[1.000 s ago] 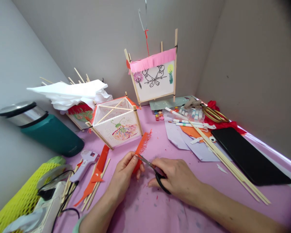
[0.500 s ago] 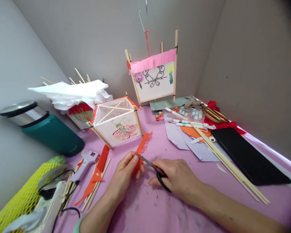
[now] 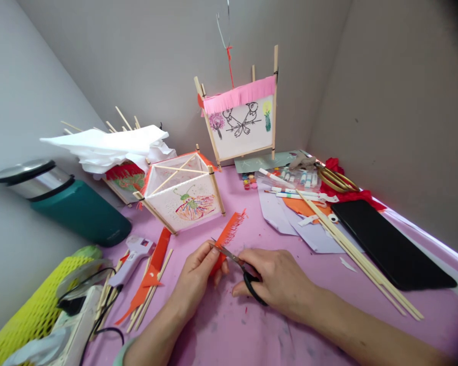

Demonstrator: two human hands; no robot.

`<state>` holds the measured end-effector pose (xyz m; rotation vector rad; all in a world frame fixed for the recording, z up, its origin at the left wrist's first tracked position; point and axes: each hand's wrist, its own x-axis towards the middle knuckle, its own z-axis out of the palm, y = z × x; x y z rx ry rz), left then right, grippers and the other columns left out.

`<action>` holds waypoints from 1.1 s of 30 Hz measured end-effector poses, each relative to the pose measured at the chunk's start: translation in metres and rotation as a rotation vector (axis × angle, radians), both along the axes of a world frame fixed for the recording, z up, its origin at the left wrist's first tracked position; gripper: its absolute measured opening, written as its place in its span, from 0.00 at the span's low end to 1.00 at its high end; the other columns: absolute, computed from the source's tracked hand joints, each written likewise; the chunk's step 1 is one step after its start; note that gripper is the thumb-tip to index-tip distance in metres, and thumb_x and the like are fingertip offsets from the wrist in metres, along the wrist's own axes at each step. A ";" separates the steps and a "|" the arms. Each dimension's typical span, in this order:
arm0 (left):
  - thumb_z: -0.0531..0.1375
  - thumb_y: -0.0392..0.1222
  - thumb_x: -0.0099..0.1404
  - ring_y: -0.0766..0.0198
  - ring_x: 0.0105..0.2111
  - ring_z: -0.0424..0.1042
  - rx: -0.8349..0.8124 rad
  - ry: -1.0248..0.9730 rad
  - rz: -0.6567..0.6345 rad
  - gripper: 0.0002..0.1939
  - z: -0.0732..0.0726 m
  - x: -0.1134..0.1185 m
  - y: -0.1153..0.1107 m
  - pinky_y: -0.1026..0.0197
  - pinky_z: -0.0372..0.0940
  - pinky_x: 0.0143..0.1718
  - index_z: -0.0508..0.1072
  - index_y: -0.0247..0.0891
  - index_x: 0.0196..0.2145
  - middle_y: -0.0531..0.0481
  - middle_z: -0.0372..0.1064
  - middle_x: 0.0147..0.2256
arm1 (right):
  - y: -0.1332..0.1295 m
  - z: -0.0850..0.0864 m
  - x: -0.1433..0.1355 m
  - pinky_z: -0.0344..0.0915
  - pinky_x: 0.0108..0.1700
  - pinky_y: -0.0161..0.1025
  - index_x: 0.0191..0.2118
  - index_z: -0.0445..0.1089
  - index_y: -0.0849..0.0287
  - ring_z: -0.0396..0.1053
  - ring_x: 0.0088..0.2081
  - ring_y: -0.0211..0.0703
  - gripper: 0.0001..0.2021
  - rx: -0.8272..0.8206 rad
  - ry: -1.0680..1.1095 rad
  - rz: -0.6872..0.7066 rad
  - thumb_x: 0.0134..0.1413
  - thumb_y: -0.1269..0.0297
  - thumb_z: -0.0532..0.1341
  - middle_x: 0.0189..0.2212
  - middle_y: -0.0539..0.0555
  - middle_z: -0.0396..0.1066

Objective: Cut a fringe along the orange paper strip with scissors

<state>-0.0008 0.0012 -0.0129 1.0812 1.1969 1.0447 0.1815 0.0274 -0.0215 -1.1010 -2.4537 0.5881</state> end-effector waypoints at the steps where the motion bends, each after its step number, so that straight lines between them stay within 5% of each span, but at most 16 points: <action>1: 0.54 0.46 0.64 0.73 0.18 0.58 -0.004 0.000 0.003 0.11 0.000 0.000 0.000 0.69 0.53 0.20 0.65 0.36 0.29 0.54 0.65 0.23 | 0.000 0.000 0.000 0.51 0.29 0.32 0.33 0.65 0.55 0.64 0.26 0.38 0.17 0.001 -0.001 -0.005 0.47 0.47 0.64 0.26 0.46 0.69; 33: 0.53 0.46 0.66 0.75 0.15 0.55 -0.056 -0.054 -0.024 0.14 -0.002 -0.003 -0.001 0.69 0.50 0.17 0.64 0.35 0.27 0.54 0.66 0.21 | -0.002 0.001 -0.002 0.52 0.27 0.32 0.31 0.65 0.57 0.64 0.25 0.38 0.15 -0.015 -0.027 0.007 0.49 0.50 0.64 0.24 0.47 0.69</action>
